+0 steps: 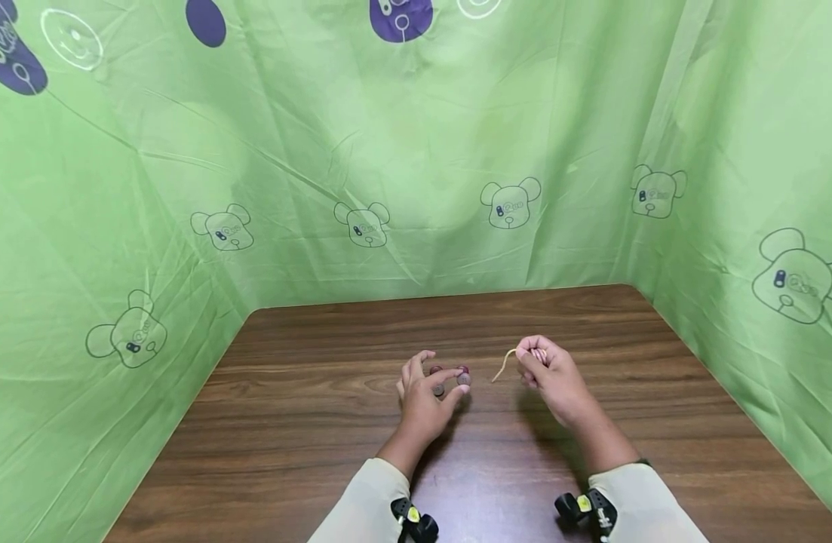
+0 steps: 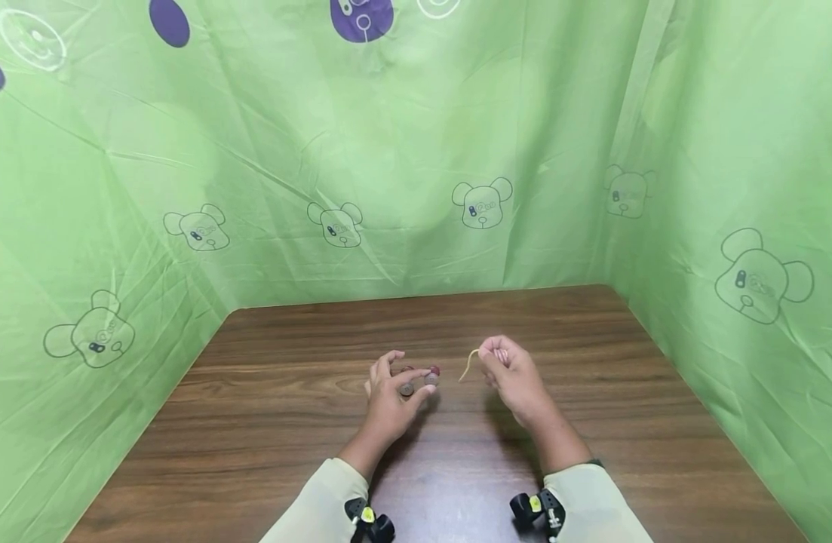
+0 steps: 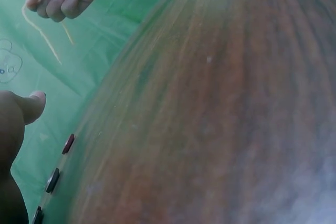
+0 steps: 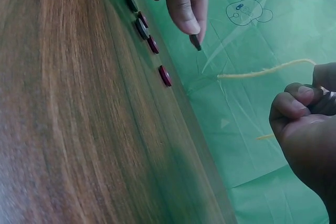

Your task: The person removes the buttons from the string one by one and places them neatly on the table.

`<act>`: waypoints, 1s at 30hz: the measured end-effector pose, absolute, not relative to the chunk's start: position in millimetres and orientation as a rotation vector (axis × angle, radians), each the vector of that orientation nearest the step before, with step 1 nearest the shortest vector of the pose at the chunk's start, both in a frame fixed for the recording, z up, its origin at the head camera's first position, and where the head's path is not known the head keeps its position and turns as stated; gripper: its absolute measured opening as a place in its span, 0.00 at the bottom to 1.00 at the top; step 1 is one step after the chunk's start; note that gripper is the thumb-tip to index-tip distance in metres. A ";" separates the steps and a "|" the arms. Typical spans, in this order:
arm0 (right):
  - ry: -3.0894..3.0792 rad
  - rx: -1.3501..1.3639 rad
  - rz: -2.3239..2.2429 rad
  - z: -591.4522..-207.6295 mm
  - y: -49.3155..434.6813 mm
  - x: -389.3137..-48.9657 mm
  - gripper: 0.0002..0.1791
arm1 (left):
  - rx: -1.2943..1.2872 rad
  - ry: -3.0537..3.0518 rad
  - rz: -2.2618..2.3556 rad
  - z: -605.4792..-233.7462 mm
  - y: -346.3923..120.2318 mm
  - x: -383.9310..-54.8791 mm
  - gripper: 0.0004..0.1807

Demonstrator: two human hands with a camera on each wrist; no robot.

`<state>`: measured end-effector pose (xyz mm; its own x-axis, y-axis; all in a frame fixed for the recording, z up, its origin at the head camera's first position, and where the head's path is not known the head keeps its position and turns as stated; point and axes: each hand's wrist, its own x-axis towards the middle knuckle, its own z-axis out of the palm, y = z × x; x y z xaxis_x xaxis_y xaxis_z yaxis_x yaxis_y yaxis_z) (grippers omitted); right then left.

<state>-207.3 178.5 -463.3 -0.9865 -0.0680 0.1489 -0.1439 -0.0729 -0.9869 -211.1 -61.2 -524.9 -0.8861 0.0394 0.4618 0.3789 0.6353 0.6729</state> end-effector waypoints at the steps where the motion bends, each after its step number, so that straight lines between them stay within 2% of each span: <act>1: -2.103 0.240 2.250 -463.5 178.4 -207.3 0.06 | -0.331 -2.463 -1.138 -525.2 -61.6 -211.4 0.14; 11: -2.126 0.275 2.220 -465.8 177.1 -207.2 0.05 | -0.254 -2.556 -1.091 -529.3 -63.0 -215.8 0.14; 30: -2.239 0.234 2.209 -466.6 179.2 -204.9 0.10 | -0.307 -2.685 -0.900 -532.0 -59.9 -220.5 0.14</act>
<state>-204.9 179.2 -466.6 -0.9889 -0.1140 0.0953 -0.0968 0.0078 -0.9953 -220.5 -59.9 -532.0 -0.9345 0.1077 0.3392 0.2903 0.7818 0.5518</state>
